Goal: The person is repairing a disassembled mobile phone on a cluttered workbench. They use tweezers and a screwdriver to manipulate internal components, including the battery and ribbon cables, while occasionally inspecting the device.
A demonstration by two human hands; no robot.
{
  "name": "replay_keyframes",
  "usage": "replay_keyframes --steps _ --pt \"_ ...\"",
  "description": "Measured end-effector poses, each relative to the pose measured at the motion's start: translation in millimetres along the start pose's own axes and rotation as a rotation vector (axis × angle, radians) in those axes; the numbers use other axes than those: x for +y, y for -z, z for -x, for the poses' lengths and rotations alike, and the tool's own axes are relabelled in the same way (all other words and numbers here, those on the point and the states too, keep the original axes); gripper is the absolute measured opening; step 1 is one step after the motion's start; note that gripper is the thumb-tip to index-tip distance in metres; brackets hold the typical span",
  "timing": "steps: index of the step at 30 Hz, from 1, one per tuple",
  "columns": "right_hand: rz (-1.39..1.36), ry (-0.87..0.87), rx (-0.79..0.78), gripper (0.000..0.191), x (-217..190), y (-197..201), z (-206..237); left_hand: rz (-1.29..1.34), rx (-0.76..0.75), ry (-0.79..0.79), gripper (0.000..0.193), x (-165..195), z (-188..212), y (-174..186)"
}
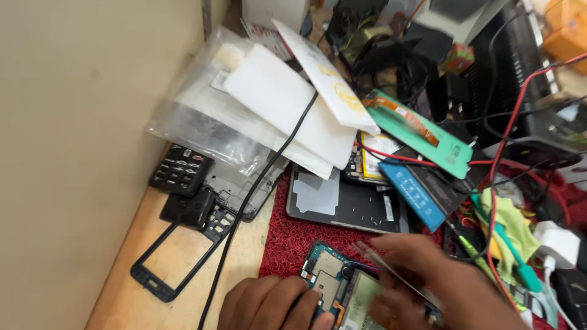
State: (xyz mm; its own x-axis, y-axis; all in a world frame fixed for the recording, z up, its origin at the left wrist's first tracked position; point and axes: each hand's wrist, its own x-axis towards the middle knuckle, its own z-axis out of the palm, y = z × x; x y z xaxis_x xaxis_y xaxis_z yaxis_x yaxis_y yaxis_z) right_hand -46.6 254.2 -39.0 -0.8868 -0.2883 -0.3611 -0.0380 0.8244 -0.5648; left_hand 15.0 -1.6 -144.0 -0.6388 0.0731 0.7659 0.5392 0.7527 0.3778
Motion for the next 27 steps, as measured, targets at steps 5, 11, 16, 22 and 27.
replay_keyframes --steps 5,11,16,22,27 --pt "-0.7 0.255 0.162 0.021 8.9 14.6 16.1 -0.044 -0.143 -0.034 0.024 -7.1 8.0 1.5" --pt "-1.291 0.514 0.229 0.015 13.3 13.5 1.2 -0.073 -0.081 -0.036 0.025 -6.9 8.0 -2.6" --pt "-0.452 0.449 0.756 0.022 3.8 -21.7 10.7 -0.026 -0.082 0.025 0.026 1.3 4.5 3.3" --pt "-0.042 0.408 0.684 0.055 -10.8 -25.3 18.8 -0.033 -0.037 0.006 0.027 -0.3 1.8 0.4" --pt "-0.523 0.578 0.456 0.039 4.4 -31.5 14.1 0.016 -0.069 0.013 0.026 -1.2 3.0 1.4"
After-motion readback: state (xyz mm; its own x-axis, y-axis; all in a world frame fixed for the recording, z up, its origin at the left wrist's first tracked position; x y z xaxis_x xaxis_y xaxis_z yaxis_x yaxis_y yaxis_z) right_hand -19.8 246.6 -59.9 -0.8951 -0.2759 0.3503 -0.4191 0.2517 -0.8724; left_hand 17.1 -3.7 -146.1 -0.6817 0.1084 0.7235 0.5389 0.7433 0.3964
